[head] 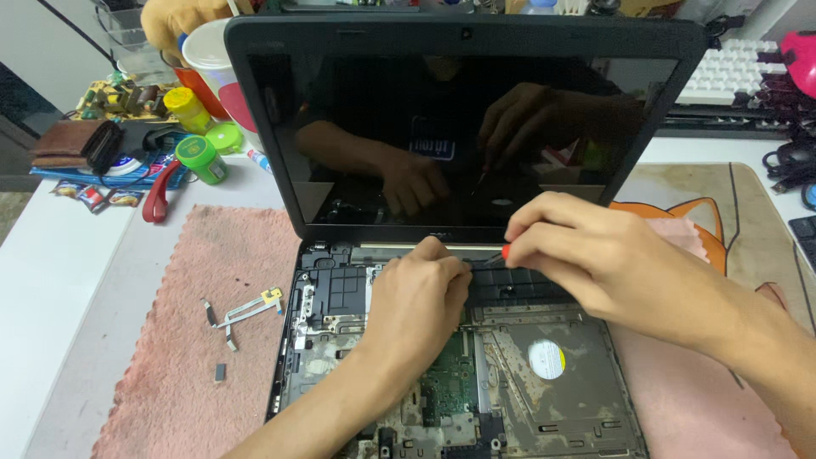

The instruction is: The person uses a red screwdriver to remove screws from the internal frame of a disassembled laptop. They then detach a ribbon cable and lift out a small circuit board component from the laptop chassis.

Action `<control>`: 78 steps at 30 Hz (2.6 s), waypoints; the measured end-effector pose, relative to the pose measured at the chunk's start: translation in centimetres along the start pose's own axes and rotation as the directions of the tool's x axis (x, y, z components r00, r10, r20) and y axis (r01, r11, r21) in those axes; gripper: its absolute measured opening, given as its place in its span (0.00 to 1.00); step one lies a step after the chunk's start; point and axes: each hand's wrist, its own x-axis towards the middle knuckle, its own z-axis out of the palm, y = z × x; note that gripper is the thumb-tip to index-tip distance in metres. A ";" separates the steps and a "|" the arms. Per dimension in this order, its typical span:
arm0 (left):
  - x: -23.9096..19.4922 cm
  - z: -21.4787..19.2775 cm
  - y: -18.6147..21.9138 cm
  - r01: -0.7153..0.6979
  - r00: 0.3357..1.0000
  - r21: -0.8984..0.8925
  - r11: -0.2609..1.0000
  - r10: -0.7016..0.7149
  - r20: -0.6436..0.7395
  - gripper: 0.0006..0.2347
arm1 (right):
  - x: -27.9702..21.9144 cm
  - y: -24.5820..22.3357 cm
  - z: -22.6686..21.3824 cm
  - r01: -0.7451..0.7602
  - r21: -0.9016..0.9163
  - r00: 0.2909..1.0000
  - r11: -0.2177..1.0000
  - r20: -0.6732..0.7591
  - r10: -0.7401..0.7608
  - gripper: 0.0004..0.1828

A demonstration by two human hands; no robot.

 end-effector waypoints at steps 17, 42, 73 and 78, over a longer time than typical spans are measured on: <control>-0.6 -3.5 -1.1 -0.164 0.986 -0.033 0.986 0.164 -0.004 0.07 | -3.5 -0.5 5.1 -0.244 0.222 0.858 0.944 -0.405 0.317 0.02; -8.2 -14.8 -13.0 0.340 0.921 0.013 0.940 -0.330 -0.207 0.02 | -9.7 6.2 11.6 -0.348 0.382 0.755 0.856 -0.426 0.498 0.08; -2.0 -9.3 -5.1 -0.185 0.973 0.259 0.948 0.141 0.180 0.06 | -6.0 2.8 9.0 -0.215 0.937 0.542 0.274 -0.118 0.832 0.25; -2.5 -9.8 -4.6 -0.246 0.962 0.094 0.965 0.232 0.142 0.03 | -6.8 3.2 9.8 -0.185 0.949 0.567 0.256 -0.110 0.816 0.27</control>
